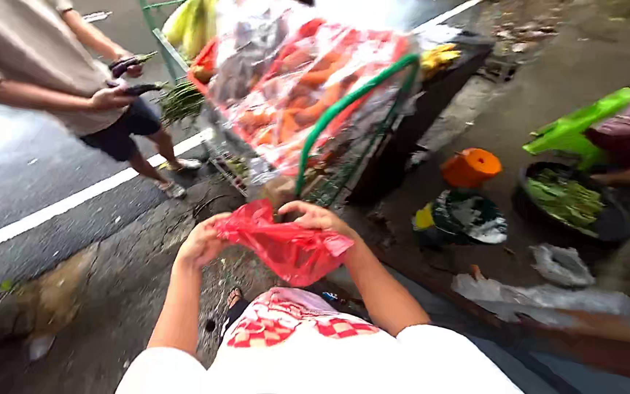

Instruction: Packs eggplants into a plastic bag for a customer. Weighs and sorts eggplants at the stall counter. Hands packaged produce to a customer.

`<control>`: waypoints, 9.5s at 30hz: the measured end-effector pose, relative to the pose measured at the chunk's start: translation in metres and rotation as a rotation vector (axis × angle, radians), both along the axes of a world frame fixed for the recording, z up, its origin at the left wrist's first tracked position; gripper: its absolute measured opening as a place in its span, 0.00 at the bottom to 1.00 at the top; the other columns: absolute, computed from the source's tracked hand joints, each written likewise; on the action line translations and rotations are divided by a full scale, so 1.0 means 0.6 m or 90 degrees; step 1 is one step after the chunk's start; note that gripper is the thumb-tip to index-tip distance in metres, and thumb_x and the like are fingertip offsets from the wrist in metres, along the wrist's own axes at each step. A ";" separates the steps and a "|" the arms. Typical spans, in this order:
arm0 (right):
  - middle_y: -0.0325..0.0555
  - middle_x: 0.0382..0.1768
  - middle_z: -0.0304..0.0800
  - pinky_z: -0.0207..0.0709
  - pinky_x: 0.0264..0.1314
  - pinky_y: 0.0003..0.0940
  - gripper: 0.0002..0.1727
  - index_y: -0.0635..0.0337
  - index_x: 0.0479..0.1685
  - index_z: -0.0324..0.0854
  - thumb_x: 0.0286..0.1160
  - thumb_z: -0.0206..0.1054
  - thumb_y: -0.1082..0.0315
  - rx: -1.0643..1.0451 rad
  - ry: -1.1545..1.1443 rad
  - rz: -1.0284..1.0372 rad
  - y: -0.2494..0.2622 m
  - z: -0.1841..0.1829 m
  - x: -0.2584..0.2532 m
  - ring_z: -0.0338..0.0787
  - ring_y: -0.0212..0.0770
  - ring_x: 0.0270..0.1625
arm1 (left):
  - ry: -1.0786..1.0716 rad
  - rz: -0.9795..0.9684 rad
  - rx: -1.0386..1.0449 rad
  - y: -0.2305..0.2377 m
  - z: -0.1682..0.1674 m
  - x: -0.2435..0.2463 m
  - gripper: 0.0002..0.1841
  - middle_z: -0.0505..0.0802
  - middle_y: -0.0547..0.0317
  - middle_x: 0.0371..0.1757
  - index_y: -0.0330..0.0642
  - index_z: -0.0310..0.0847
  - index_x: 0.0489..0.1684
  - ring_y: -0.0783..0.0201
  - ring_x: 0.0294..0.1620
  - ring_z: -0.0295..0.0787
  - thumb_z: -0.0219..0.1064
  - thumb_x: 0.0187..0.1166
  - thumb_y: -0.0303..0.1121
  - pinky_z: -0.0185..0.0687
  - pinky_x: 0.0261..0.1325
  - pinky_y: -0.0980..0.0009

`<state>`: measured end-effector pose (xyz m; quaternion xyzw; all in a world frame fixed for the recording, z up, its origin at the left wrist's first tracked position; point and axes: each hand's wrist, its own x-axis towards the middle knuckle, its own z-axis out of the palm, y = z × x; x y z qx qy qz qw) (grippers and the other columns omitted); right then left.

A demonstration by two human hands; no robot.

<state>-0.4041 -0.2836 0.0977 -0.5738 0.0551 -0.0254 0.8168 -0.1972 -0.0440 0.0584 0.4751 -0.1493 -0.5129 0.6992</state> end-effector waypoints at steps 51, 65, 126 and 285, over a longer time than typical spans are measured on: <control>0.58 0.73 0.83 0.75 0.77 0.57 0.37 0.57 0.85 0.70 0.70 0.73 0.78 -0.480 0.319 -0.012 0.179 -0.124 0.444 0.84 0.54 0.73 | -0.359 0.002 0.222 0.196 -0.068 0.420 0.25 0.93 0.55 0.50 0.34 0.83 0.57 0.67 0.50 0.90 0.78 0.57 0.13 0.88 0.58 0.65; 0.51 0.86 0.70 0.69 0.84 0.48 0.39 0.59 0.90 0.63 0.75 0.66 0.82 -0.455 0.258 -0.014 0.166 -0.135 0.427 0.76 0.46 0.83 | -0.279 -0.017 0.181 0.201 -0.097 0.407 0.30 0.93 0.54 0.51 0.36 0.79 0.62 0.65 0.48 0.91 0.76 0.54 0.11 0.90 0.54 0.64; 0.36 0.33 0.87 0.87 0.37 0.30 0.09 0.59 0.55 0.76 0.83 0.55 0.76 -0.035 0.153 -0.422 0.234 -0.115 0.379 0.88 0.30 0.31 | 0.168 0.188 -0.143 0.195 -0.073 0.340 0.49 0.94 0.56 0.52 0.51 0.80 0.67 0.60 0.50 0.92 0.17 0.80 0.73 0.89 0.51 0.59; 0.46 0.44 0.83 0.78 0.56 0.32 0.10 0.72 0.52 0.78 0.84 0.57 0.73 0.053 0.314 -1.491 0.419 0.004 -0.867 0.82 0.31 0.45 | -0.429 -1.390 -0.129 -0.332 0.008 -1.054 0.37 0.67 0.41 0.88 0.41 0.50 0.93 0.52 0.81 0.73 0.63 0.84 0.32 0.74 0.78 0.53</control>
